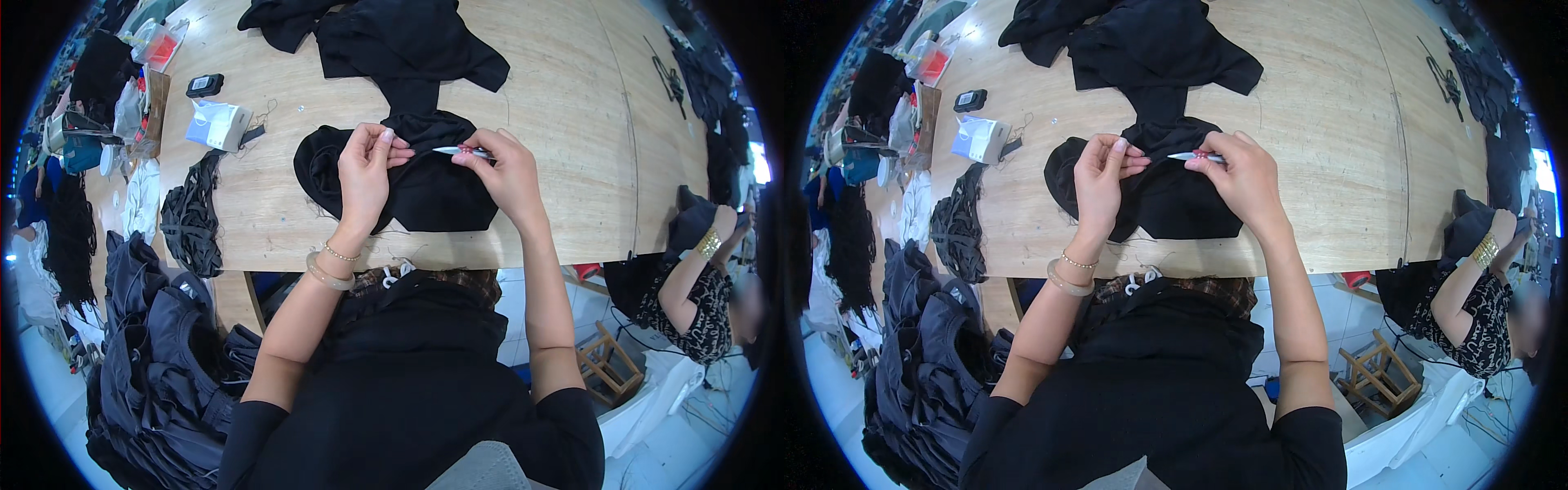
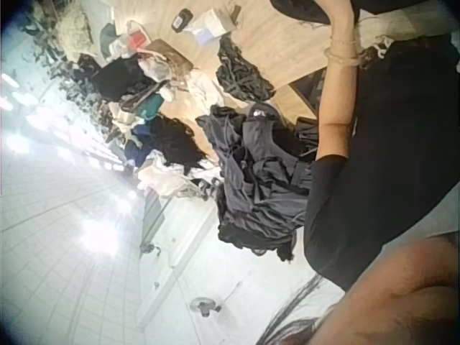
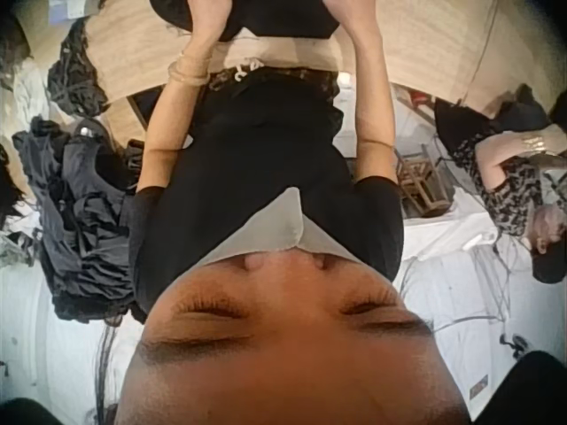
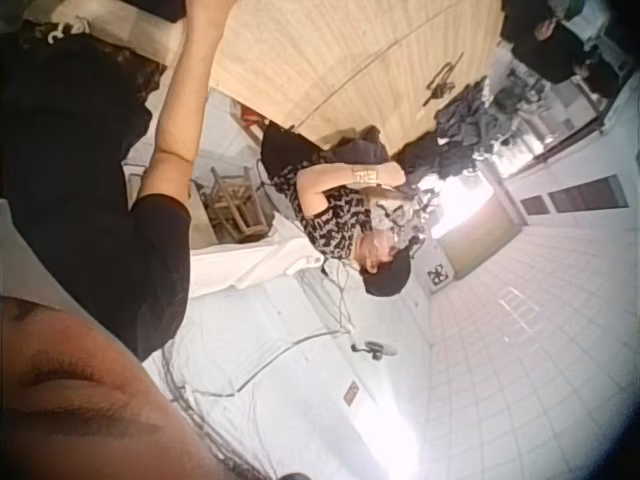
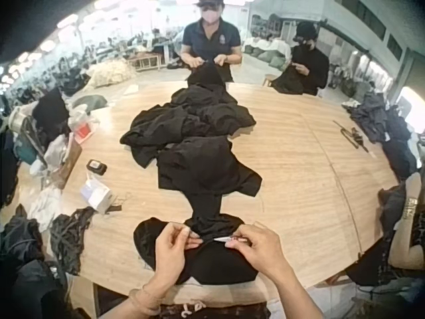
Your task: The person uses small scissors to trim loose threads and excess fabric from black garments laid out on a wooden table. They handle the clothes one at a time, snipping small areas and occasionally turning the items over to access different sides.
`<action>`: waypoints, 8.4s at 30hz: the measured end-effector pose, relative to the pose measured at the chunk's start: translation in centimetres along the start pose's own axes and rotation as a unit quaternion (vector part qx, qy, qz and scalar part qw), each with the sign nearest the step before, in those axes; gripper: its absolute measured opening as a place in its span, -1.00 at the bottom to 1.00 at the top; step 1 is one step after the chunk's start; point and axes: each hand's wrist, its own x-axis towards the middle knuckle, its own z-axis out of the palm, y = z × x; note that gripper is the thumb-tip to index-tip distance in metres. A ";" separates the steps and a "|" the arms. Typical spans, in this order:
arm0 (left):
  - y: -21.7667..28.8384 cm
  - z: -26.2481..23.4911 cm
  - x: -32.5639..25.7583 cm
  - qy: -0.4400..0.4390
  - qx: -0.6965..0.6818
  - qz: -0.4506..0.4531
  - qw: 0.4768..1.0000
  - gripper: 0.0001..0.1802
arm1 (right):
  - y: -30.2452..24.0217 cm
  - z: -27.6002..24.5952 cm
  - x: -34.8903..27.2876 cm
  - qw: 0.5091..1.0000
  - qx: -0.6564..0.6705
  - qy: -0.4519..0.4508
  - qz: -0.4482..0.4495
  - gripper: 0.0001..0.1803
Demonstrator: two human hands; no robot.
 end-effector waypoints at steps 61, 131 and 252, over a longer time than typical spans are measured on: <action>-0.8 -12.4 -1.3 0.046 0.087 -0.136 0.986 -0.57 | -1.9 9.8 6.5 0.946 0.251 -0.196 0.062 -0.60; 24.5 -1.5 -2.1 0.042 0.424 0.567 0.705 -0.46 | -4.6 -7.2 15.4 0.986 0.133 -0.002 -0.099 -0.76; -1.3 1.9 -4.2 -0.007 0.333 0.253 0.908 -0.86 | -1.3 -2.3 -4.2 0.993 -0.100 0.061 0.035 -0.66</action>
